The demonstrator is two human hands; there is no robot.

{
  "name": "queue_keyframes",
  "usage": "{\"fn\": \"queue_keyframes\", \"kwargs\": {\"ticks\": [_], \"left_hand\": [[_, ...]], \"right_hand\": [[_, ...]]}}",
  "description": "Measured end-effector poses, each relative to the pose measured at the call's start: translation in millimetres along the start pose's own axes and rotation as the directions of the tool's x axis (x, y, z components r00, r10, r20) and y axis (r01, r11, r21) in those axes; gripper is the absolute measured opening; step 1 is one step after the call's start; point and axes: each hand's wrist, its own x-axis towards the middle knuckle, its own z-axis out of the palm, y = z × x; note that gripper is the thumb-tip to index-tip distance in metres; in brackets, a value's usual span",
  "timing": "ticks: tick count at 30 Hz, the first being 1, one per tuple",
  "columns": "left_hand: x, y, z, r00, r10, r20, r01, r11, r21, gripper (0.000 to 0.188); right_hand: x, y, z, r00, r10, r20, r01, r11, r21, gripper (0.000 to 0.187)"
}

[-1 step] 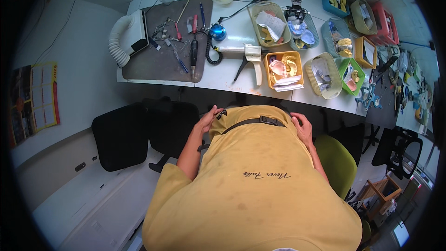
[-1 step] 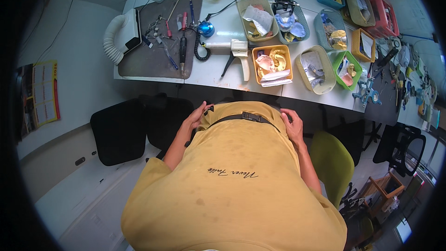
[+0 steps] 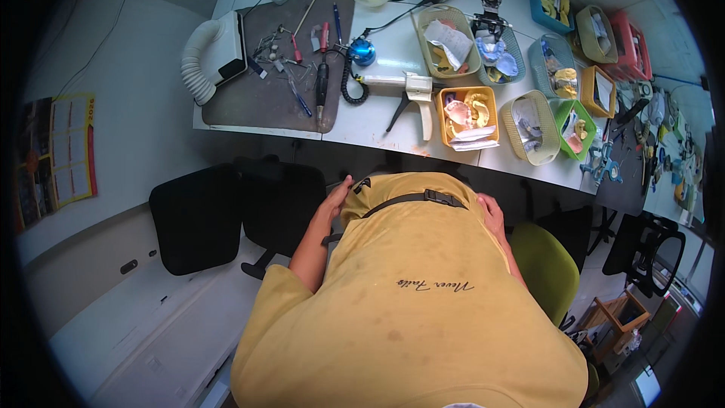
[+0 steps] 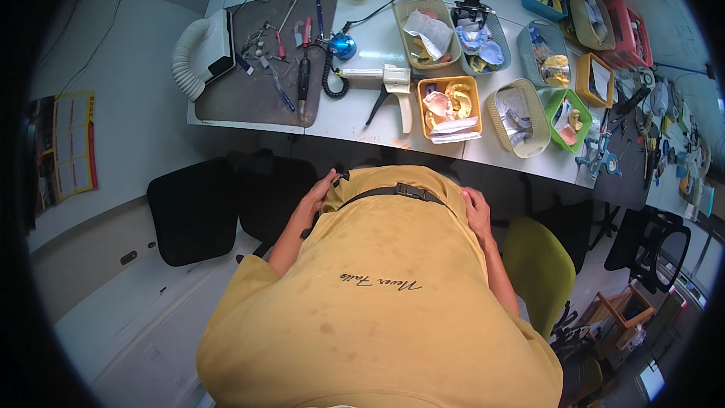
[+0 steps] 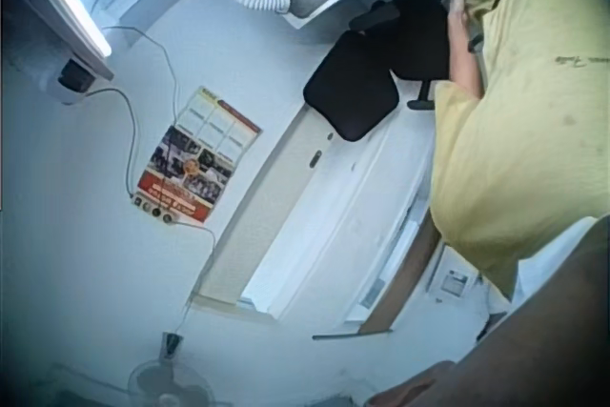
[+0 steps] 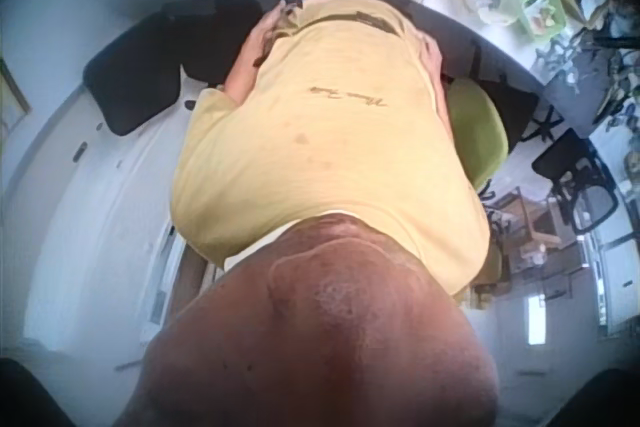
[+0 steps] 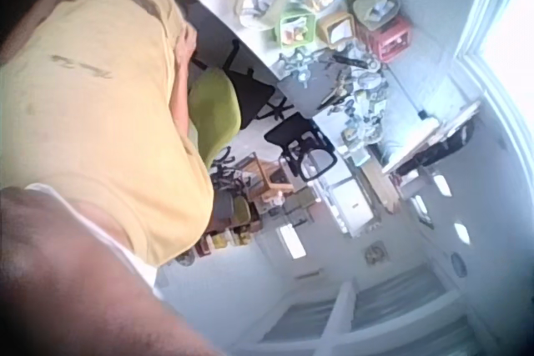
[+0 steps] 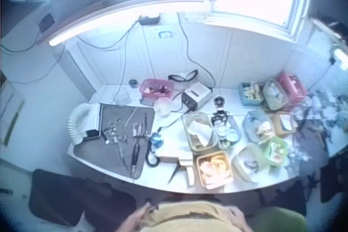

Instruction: The person scrubs a yellow dental appliance with a toothbrush under running water in a sink, then rinses it. They move to a workbench, wipe the appliance with a tissue, and place it into a container. The person then handles several other dental appliances and papers, organizing them into trays.

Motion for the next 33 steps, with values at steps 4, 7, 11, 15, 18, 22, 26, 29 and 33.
{"fn": "queue_keyframes", "kwargs": {"ticks": [4, 7, 11, 15, 18, 22, 26, 29, 33], "left_hand": [[-73, -34, 6, 0.953, 0.244, -0.181, -0.247, 0.969, 0.008, 0.063], [-112, -37, 17, 0.868, 0.454, -0.199, -0.309, 0.809, 0.5, 0.058], [-137, -7, 21, 0.942, 0.284, -0.179, -0.11, 0.763, 0.637, 0.052], [-96, -61, -21, 0.958, 0.276, -0.081, -0.285, 0.868, -0.406, 0.046], [-103, -3, 18, 0.979, -0.05, -0.2, -0.057, 0.864, -0.5, 0.051], [-88, -4, -19, 1.0, 0.003, -0.005, -0.004, 0.941, -0.339, 0.06], [-158, 86, 0, 0.936, 0.252, -0.247, -0.211, 0.961, 0.181, 0.059], [-209, 156, 23, 0.376, 0.905, -0.201, -0.737, 0.424, 0.526, 0.046], [-355, 216, 104, -0.509, 0.859, 0.064, -0.745, -0.476, 0.466, 0.046]], "right_hand": [[-55, 117, 40, 0.766, 0.62, 0.172, -0.643, 0.734, 0.218, 0.043], [-64, 123, 40, 0.597, 0.759, 0.26, -0.798, 0.528, 0.291, 0.044], [-44, 108, 44, 0.557, 0.753, 0.35, -0.819, 0.427, 0.383, 0.045], [-20, 88, 45, 0.592, 0.674, 0.441, -0.795, 0.399, 0.457, 0.046], [-2, 69, 48, 0.641, 0.56, 0.525, -0.762, 0.381, 0.523, 0.047], [6, -75, 29, 0.604, 0.524, 0.6, -0.795, 0.445, 0.411, 0.051], [1, -222, -19, 0.807, 0.151, 0.571, -0.141, 0.988, -0.062, 0.045], [6, -354, -66, 0.792, -0.489, 0.366, 0.596, 0.748, -0.291, 0.053], [-14, -428, -124, 0.311, -0.951, -0.002, 0.836, 0.274, -0.476, 0.048]]}}
